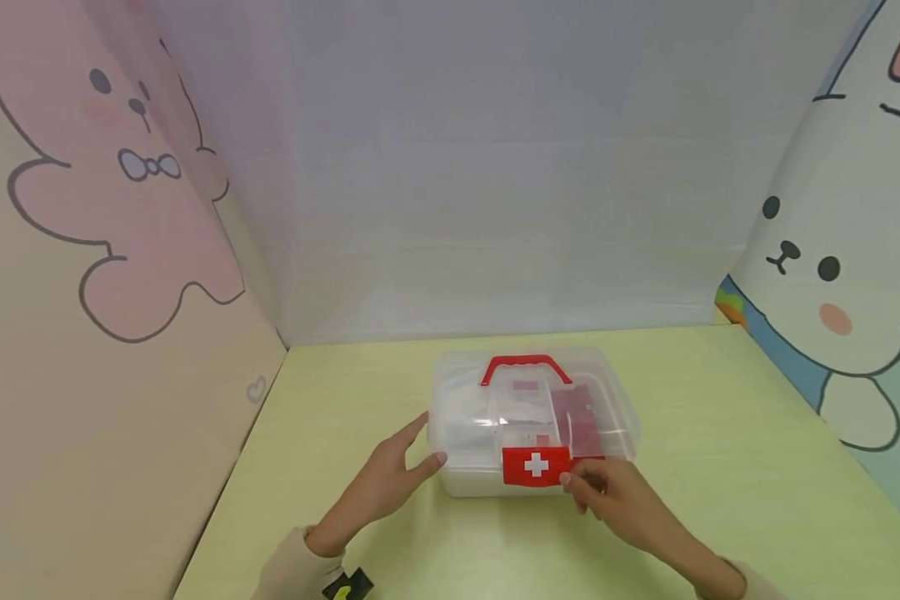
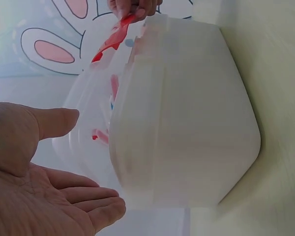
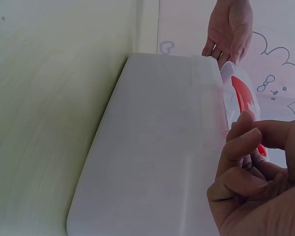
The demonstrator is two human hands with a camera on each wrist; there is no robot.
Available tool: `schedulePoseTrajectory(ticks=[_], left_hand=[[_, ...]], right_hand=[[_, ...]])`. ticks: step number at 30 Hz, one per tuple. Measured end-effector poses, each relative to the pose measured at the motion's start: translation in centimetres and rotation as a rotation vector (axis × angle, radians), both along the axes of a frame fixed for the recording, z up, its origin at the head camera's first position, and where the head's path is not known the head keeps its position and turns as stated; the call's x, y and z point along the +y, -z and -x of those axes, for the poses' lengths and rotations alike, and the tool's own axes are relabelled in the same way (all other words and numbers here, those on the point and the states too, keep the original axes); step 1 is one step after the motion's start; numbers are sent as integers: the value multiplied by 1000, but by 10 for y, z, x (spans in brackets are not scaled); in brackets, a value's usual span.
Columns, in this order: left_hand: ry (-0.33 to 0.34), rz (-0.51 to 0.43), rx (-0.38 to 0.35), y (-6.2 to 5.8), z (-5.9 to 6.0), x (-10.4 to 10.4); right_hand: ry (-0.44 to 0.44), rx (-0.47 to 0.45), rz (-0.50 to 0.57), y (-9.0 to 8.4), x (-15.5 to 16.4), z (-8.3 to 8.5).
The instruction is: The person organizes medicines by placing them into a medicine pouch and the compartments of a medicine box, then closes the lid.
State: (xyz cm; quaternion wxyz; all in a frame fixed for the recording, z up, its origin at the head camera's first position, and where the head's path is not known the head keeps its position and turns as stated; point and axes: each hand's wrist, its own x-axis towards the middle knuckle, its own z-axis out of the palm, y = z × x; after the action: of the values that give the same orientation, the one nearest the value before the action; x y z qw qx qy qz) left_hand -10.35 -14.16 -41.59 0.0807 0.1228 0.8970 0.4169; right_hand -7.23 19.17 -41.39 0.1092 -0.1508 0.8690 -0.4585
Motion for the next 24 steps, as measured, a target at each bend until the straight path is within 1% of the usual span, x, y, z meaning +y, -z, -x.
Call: schedulePoseTrajectory(ticks=[4,7,13,18,24], left_hand=[[17,-14,8,4,-1,-1],[21,-24,21,6,-2,-1],[44,-34,38,11,-4,-1],[52,-40,48,16,-4,0],[55,-66,32,16,-5,0]], right_hand=[[0,-23,-18,5,1,-1],[-7,-34,-4,9,2,-2],[-25,-13,36,16,3,-4],[-9,-20,16,20,3,-3],[0,-18,-4,23,2,-2]])
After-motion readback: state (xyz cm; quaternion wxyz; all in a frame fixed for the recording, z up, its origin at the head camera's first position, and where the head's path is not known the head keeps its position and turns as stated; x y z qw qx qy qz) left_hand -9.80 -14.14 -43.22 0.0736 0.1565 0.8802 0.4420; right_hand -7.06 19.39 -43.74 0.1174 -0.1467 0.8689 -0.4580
